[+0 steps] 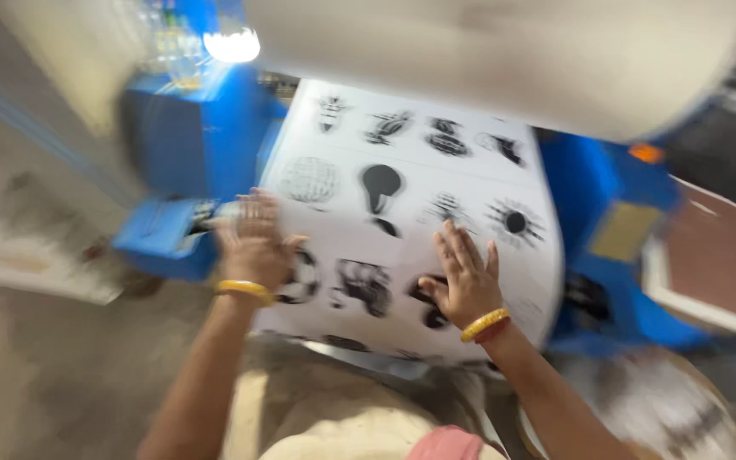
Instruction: The person smooths and guides a large sheet of printed icons as it feeds through a lamination or printing machine, using both hands to ensure the paper remains flat.
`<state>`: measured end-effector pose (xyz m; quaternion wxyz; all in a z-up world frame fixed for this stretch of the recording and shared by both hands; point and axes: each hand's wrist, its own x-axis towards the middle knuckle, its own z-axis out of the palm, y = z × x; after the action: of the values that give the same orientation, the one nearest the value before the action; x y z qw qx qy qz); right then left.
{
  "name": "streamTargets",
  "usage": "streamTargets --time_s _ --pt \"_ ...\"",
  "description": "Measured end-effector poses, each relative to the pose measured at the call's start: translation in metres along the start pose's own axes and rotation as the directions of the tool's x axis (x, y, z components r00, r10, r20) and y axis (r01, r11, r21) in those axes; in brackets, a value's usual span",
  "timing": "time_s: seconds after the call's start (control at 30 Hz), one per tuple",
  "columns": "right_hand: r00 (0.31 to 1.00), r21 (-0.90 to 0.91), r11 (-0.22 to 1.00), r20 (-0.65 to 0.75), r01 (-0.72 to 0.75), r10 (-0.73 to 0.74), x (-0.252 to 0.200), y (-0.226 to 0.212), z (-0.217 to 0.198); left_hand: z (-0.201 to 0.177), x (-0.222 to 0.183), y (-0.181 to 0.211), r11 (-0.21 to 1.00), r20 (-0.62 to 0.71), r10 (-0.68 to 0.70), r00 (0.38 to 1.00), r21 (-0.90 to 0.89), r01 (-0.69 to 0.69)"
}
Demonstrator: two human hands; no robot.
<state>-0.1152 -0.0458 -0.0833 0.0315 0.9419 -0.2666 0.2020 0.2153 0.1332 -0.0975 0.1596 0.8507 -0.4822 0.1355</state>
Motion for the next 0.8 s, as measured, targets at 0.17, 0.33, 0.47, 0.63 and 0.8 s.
streamTargets --time_s 0.17,0.33,0.47,0.63,0.8 --pt "0.893 -0.151 0.883 0.153 0.444 -0.423 0.057 -0.083 0.038 0.000 -0.040 -0.007 0.995 -0.111 -0.015 0.994 -0.105 0.003" --pt "0.900 -0.145 0.932 0.345 0.331 -0.266 0.116 -0.082 0.059 -0.016 -0.062 -0.012 0.986 -0.187 -0.048 0.981 -0.169 0.016" --pt "0.968 -0.084 0.985 0.214 0.149 -0.128 0.131 -0.034 0.044 -0.025 -0.055 -0.006 0.974 -0.260 -0.012 0.966 -0.220 -0.047" --pt "0.953 -0.081 0.980 0.230 -0.181 0.195 0.105 0.058 0.015 -0.022 -0.024 0.033 0.953 -0.166 0.083 0.983 -0.276 -0.127" --pt "0.921 -0.128 0.921 0.093 -0.367 0.379 0.043 0.113 -0.014 -0.019 0.018 0.093 0.873 -0.066 0.302 0.951 -0.381 -0.304"
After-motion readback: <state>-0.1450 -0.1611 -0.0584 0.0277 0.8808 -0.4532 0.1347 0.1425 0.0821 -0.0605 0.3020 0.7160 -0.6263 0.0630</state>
